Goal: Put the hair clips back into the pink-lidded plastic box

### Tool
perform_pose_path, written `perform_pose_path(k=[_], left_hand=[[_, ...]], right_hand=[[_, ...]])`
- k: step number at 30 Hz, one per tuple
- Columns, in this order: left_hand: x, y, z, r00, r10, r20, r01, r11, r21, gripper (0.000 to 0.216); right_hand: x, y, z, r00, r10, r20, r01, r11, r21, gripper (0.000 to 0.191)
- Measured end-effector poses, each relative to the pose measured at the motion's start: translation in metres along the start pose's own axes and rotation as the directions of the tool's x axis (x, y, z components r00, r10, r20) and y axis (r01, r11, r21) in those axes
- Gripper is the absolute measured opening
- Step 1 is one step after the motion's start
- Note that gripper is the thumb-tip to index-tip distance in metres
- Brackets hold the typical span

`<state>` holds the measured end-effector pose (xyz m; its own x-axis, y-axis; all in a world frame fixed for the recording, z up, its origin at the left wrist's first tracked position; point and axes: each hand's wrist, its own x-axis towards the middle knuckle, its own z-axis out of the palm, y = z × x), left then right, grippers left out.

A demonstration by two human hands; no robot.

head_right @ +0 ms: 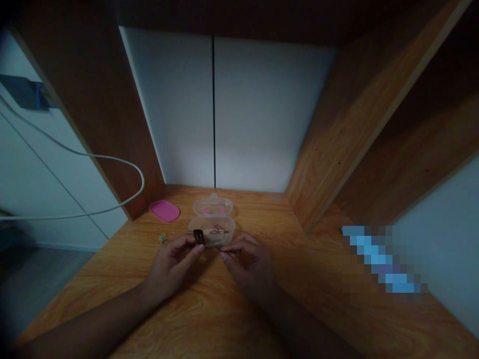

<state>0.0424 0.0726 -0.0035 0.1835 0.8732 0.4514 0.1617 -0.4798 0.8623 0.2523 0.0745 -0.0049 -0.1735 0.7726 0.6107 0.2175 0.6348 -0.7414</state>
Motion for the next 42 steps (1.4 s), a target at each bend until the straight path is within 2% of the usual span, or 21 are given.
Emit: perform_pose_path(k=[3,7,11,14,18,20,24,29,35,39,42], left_hand=[[0.001,-0.001,-0.001,1.000,0.010,0.007,-0.010,1.000,0.022,0.012],[-0.002,-0.007,0.002,0.993,-0.113,0.032,0.115,0.992,-0.051,0.015],[-0.004,-0.011,0.006,0.966,-0.220,0.135,0.244,0.948,-0.202,0.022],[-0.005,-0.010,0.007,0.947,-0.251,0.202,0.296,0.924,-0.242,0.026],[-0.004,-0.007,0.008,0.943,-0.232,0.239,0.283,0.937,-0.207,0.022],[-0.004,-0.007,0.009,0.937,-0.229,0.264,0.282,0.941,-0.186,0.020],[-0.005,-0.007,0.009,0.927,-0.234,0.292,0.292,0.941,-0.174,0.021],[-0.004,-0.004,0.008,0.943,-0.219,0.252,0.265,0.950,-0.167,0.022],[-0.005,-0.004,0.004,0.960,-0.201,0.195,0.205,0.979,-0.001,0.021],[-0.005,-0.007,0.003,0.977,-0.117,0.180,0.121,0.993,-0.011,0.013],[-0.005,-0.006,0.003,0.978,-0.045,0.202,0.060,0.996,-0.072,0.007]], right_hand=[[0.000,-0.003,0.001,1.000,-0.006,-0.021,0.007,0.999,0.047,0.005],[-0.003,-0.005,0.003,0.995,0.083,0.054,-0.090,0.984,0.152,0.006],[-0.004,-0.005,0.005,0.986,0.142,0.088,-0.151,0.983,0.100,0.007],[-0.001,-0.005,0.006,0.980,0.179,0.091,-0.187,0.977,0.097,0.009],[0.003,-0.004,0.008,0.928,0.370,0.046,-0.369,0.894,0.255,0.006],[0.004,-0.003,0.009,0.911,0.409,0.042,-0.402,0.865,0.301,0.006],[0.004,-0.001,0.011,0.909,0.412,0.060,-0.407,0.848,0.341,0.009],[0.002,0.001,0.013,0.904,0.417,0.092,-0.419,0.824,0.380,0.013],[0.000,0.006,0.012,0.918,0.386,0.094,-0.393,0.851,0.349,0.012],[-0.002,0.007,0.011,0.917,0.388,0.095,-0.396,0.857,0.331,0.016],[-0.002,0.005,0.008,0.939,0.314,0.137,-0.338,0.914,0.225,0.016]])
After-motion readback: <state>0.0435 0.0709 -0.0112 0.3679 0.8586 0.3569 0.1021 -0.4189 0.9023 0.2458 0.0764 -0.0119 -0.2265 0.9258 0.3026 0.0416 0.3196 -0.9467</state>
